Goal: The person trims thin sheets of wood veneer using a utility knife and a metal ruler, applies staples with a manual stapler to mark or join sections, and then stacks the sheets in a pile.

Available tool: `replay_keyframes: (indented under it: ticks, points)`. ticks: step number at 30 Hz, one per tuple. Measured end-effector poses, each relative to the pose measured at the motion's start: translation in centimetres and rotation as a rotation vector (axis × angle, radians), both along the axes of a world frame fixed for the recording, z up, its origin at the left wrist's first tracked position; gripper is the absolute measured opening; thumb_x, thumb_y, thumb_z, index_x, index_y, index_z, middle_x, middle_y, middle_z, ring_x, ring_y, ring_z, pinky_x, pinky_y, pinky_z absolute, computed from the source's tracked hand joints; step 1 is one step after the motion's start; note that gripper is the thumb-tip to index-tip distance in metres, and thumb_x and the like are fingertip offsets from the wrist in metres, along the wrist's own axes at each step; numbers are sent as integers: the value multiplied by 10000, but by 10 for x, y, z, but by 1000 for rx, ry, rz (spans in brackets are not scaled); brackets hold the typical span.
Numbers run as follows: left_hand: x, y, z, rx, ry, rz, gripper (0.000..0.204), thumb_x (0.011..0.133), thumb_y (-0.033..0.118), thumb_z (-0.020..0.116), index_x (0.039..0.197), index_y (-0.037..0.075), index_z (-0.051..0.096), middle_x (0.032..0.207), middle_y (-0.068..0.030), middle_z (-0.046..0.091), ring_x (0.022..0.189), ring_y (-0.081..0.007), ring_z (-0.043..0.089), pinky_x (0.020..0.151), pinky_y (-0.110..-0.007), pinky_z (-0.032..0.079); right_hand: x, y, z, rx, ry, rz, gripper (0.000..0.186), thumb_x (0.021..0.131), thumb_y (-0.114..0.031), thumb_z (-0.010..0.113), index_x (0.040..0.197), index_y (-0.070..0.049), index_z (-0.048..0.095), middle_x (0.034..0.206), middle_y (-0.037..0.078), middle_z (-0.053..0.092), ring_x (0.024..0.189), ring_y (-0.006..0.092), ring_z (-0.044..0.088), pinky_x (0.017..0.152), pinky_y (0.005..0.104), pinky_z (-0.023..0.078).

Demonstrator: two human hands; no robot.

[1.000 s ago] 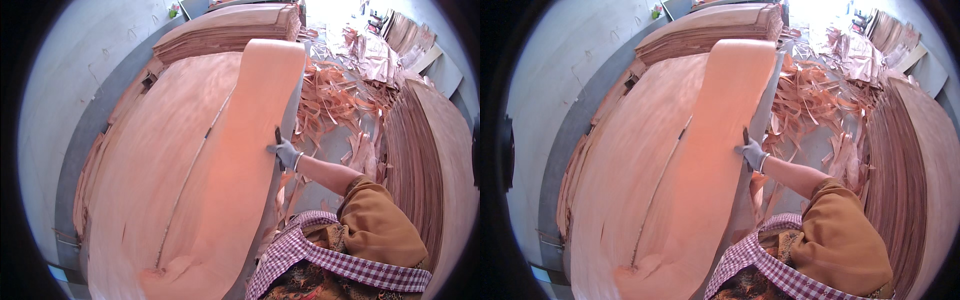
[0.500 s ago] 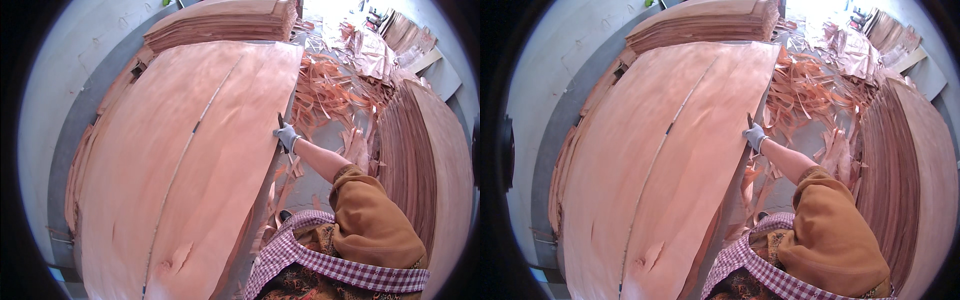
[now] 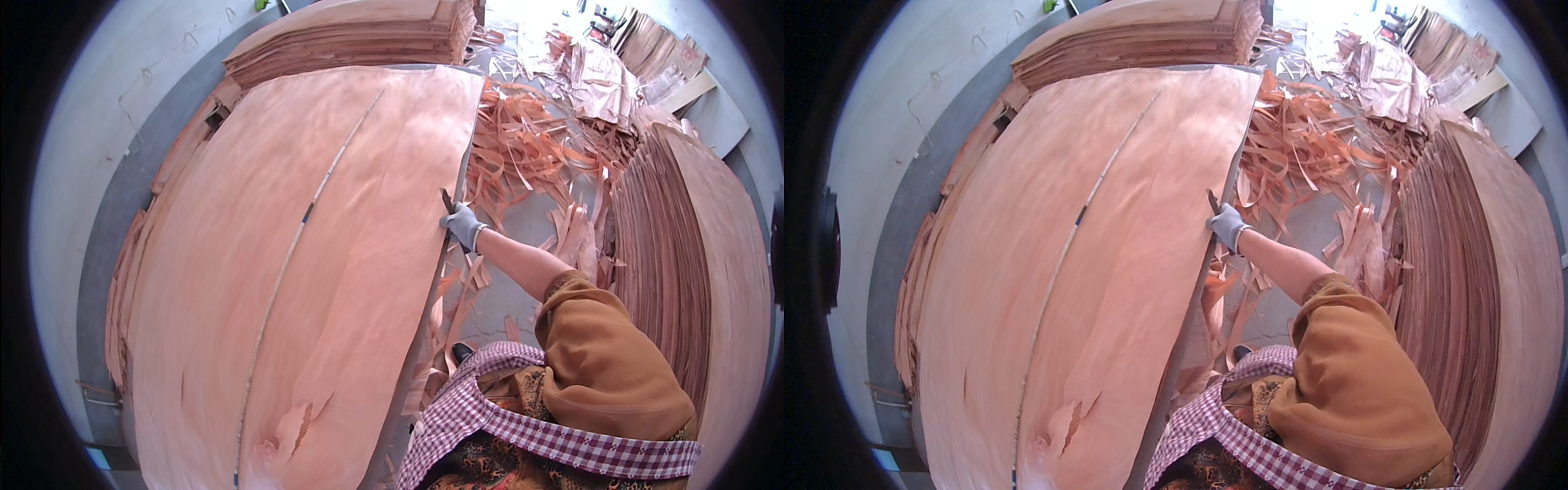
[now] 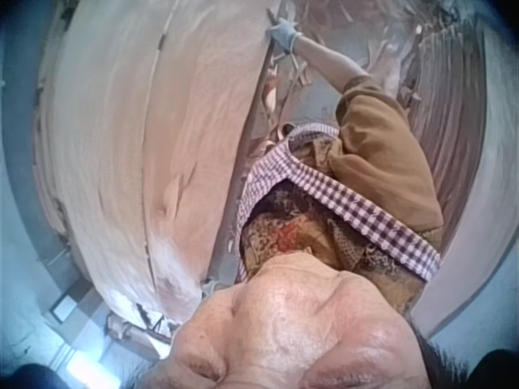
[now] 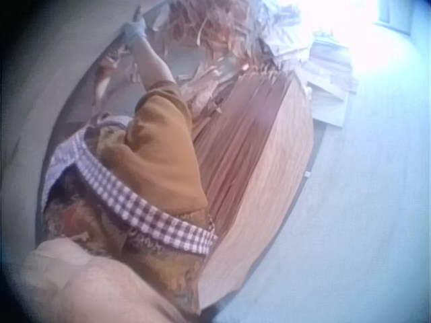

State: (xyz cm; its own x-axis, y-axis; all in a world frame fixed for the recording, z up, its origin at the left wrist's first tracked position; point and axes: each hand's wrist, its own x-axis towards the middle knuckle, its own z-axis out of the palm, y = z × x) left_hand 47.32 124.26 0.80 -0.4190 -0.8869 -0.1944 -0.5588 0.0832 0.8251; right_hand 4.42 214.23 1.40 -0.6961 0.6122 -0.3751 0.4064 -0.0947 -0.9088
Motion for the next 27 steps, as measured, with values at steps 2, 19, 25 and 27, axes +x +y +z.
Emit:
replay_keyframes:
  ticks: [2, 19, 25, 27]
  points:
    - [-3, 12, -4, -26, -19, 18, 244, 865, 112, 521, 1019, -73, 555, 931, -143, 562, 829, -206, 525, 733, -323, 476, 7, 6, 4, -39, 28, -13, 243, 727, -68, 646, 903, -23, 484, 696, 80, 543, 533, 197, 550, 433, 325, 446]
    - [-26, 116, 30, 592, 498, 511, 111, 862, 203, 571, 796, 116, 549, 649, -38, 552, 585, -187, 535, 497, -289, 448, 3, 154, -60, 204, -98, 429, 349, 879, -62, 504, 1227, -66, 531, 788, 14, 575, 676, 87, 539, 588, 210, 462]
    - [28, 36, -22, 523, 665, 553, 139, 858, 214, 595, 855, 83, 550, 713, -69, 615, 537, -192, 612, 383, -241, 398, 110, -114, 1, 688, 364, 998, 361, 895, -61, 461, 1252, -32, 508, 1334, 117, 451, 1207, 226, 433, 996, 327, 349]
    - [22, 23, -26, 450, 559, 513, 108, 855, 203, 597, 815, 112, 557, 684, -58, 615, 532, -180, 600, 368, -245, 381, 136, -192, 15, 856, 407, 1092, 370, 899, -68, 453, 1266, -60, 505, 1369, 128, 413, 1250, 253, 394, 1017, 335, 327]
